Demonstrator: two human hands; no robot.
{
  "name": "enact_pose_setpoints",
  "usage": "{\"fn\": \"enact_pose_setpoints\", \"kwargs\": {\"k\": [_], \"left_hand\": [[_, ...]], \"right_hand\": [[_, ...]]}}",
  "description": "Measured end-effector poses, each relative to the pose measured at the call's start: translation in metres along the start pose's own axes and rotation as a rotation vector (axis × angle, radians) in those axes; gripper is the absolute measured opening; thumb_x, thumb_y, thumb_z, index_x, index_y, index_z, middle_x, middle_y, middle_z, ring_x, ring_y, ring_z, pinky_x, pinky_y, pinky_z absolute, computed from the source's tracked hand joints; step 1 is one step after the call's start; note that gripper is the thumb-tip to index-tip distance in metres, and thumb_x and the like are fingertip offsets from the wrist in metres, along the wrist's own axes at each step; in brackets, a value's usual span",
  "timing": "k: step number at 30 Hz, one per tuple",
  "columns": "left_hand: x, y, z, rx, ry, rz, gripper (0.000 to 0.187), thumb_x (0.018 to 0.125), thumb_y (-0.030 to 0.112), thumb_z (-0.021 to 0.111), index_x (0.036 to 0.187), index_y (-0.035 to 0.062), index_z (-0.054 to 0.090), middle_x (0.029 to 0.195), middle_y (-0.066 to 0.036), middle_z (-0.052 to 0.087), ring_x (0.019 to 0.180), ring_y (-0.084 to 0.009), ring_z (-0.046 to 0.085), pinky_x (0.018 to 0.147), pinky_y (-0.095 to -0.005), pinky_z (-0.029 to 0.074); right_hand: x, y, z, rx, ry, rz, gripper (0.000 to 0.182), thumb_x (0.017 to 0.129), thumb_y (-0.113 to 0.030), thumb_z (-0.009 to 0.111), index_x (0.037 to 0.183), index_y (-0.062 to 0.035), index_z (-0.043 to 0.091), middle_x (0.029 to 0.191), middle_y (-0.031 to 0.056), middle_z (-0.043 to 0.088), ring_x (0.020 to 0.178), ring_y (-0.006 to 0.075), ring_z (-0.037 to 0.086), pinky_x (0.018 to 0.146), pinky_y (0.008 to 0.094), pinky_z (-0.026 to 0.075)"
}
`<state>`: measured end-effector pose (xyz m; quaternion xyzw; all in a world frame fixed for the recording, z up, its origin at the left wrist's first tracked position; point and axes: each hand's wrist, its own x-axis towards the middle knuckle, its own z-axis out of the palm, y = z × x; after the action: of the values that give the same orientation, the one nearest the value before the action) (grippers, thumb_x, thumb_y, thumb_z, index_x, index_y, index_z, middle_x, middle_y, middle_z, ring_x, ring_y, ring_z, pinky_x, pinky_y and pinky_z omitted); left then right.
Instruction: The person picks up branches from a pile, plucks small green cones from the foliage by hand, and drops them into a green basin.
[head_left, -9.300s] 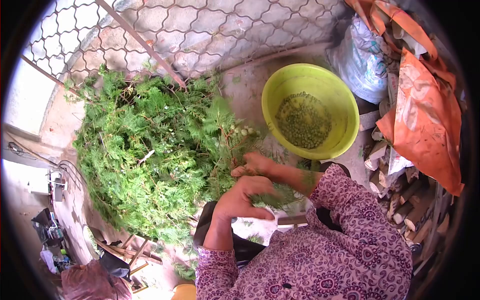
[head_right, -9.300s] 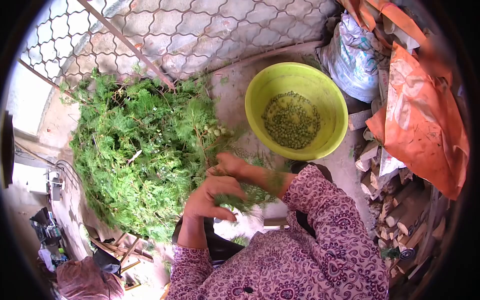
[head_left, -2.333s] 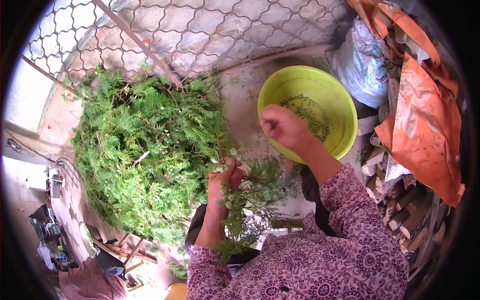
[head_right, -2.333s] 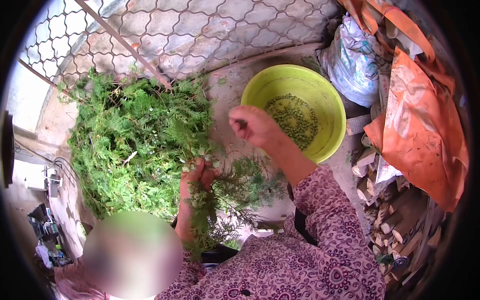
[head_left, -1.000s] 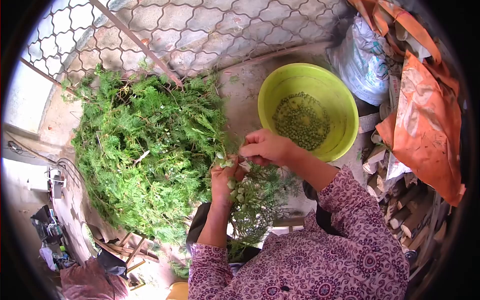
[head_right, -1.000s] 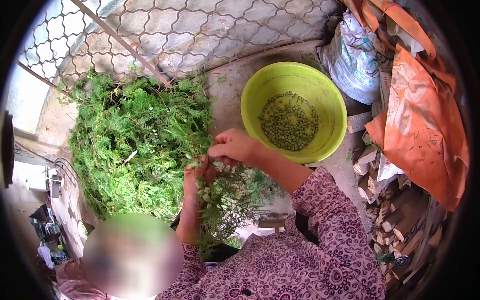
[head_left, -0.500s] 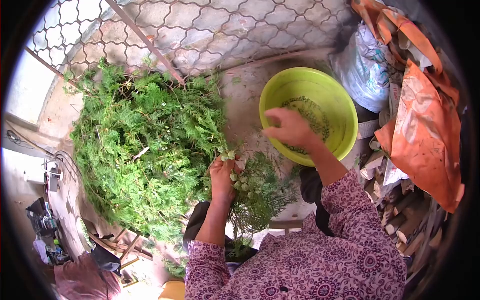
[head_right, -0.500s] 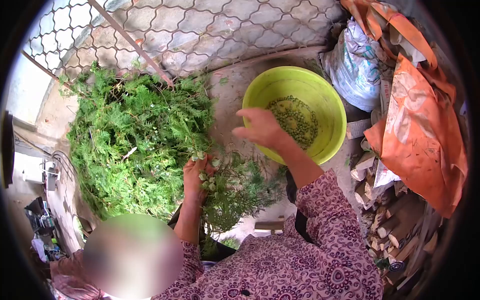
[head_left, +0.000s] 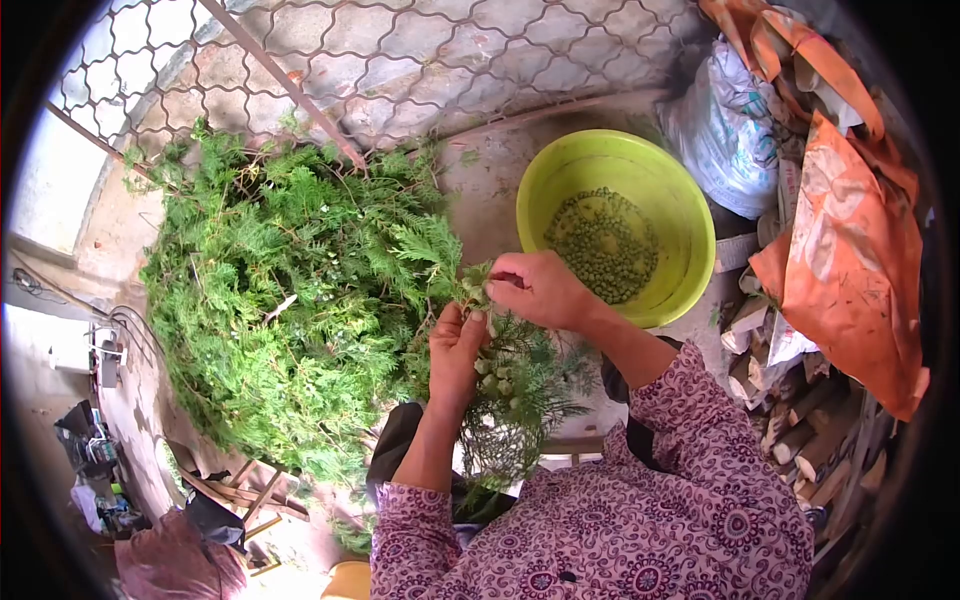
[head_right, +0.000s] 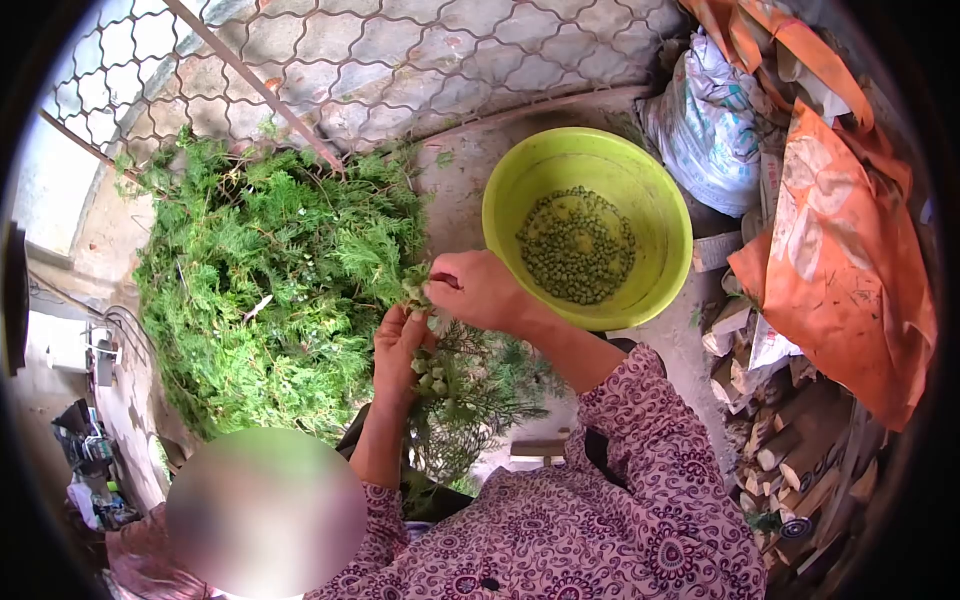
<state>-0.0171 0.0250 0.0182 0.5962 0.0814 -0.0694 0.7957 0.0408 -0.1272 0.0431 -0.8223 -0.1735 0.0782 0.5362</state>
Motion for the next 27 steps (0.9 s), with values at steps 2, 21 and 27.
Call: {"fn": "enact_pose_setpoints", "kwargs": {"k": [2, 21, 27], "left_hand": [[-0.003, 0.002, 0.002, 0.010, -0.025, 0.054, 0.017, 0.090, 0.019, 0.047, 0.086, 0.0064, 0.057, 0.066, 0.003, 0.053, 0.058, -0.0017, 0.042, 0.052, -0.0177, 0.034], [-0.003, 0.002, -0.005, -0.340, -0.058, -0.100, 0.019, 0.089, 0.021, 0.048, 0.075, 0.0087, 0.051, 0.053, 0.000, 0.045, 0.044, -0.0078, 0.038, 0.040, -0.0209, 0.028], [-0.012, 0.016, -0.001, -0.436, -0.082, -0.131, 0.018, 0.087, 0.020, 0.052, 0.073, 0.0096, 0.051, 0.051, 0.000, 0.042, 0.042, -0.0086, 0.035, 0.037, -0.0214, 0.026]], "right_hand": [[-0.001, -0.002, -0.001, -0.017, -0.002, -0.012, 0.017, 0.076, -0.015, 0.058, 0.085, -0.0001, 0.059, 0.059, 0.0036, 0.055, 0.055, 0.0070, 0.048, 0.051, 0.0246, 0.040], [-0.002, -0.007, -0.001, 0.646, -0.292, 0.254, 0.018, 0.084, -0.019, 0.054, 0.078, -0.0027, 0.057, 0.068, 0.0034, 0.059, 0.060, 0.0105, 0.058, 0.053, 0.0227, 0.044], [-0.002, 0.000, 0.000, 1.038, -0.417, 0.402, 0.016, 0.085, -0.014, 0.049, 0.079, -0.0014, 0.057, 0.071, 0.0072, 0.061, 0.057, 0.0150, 0.058, 0.053, 0.0265, 0.046]]}}
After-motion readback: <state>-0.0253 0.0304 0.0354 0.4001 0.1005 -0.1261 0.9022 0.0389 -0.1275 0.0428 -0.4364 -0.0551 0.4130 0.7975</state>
